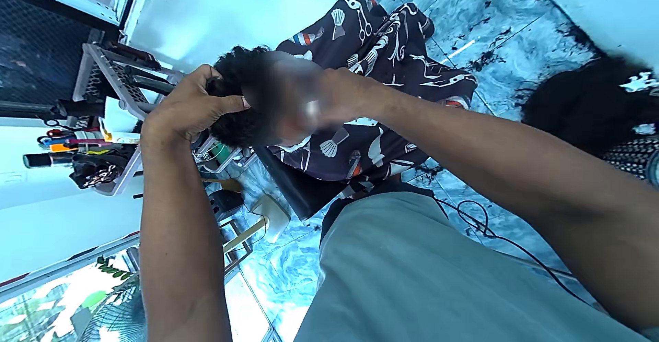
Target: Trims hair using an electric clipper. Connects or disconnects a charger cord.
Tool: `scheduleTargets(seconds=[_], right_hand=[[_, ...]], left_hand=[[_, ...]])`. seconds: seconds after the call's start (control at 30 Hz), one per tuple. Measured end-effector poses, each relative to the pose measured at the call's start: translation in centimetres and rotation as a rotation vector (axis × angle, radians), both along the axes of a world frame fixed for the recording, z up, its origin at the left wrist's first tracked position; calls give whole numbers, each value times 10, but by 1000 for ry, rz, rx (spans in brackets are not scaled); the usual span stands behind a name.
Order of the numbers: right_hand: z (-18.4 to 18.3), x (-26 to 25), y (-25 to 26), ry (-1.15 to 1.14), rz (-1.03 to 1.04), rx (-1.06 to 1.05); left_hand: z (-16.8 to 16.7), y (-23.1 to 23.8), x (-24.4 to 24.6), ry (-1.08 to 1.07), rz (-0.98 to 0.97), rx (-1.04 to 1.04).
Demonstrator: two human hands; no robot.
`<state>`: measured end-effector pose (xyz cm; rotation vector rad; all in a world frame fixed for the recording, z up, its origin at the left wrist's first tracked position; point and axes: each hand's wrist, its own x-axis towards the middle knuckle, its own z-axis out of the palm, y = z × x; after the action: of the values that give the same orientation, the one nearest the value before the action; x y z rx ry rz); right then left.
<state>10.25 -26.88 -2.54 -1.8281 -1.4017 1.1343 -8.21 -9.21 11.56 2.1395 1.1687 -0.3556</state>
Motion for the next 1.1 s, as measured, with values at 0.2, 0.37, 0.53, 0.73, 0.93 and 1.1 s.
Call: scheduleTargets(seconds=[0.2, 0.37, 0.53, 0.73, 0.93, 1.1], right_hand=[[6, -4, -1, 24, -28, 1], [3, -5, -1, 32, -64, -9], [7, -6, 0, 75, -62, 21], [-28, -36, -88, 1059, -486, -214], [-48, -53, -111, 808, -442, -153], [-27, -40, -65, 499, -199, -25]], left_hand=[[0, 0, 1, -5, 7, -6], [0, 0, 0, -19, 12, -16], [0, 1, 1, -11, 7, -7], [5, -8, -3, -55, 5, -1], [14, -13, -1, -39, 0, -14], [3, 1, -6, -47, -12, -37]])
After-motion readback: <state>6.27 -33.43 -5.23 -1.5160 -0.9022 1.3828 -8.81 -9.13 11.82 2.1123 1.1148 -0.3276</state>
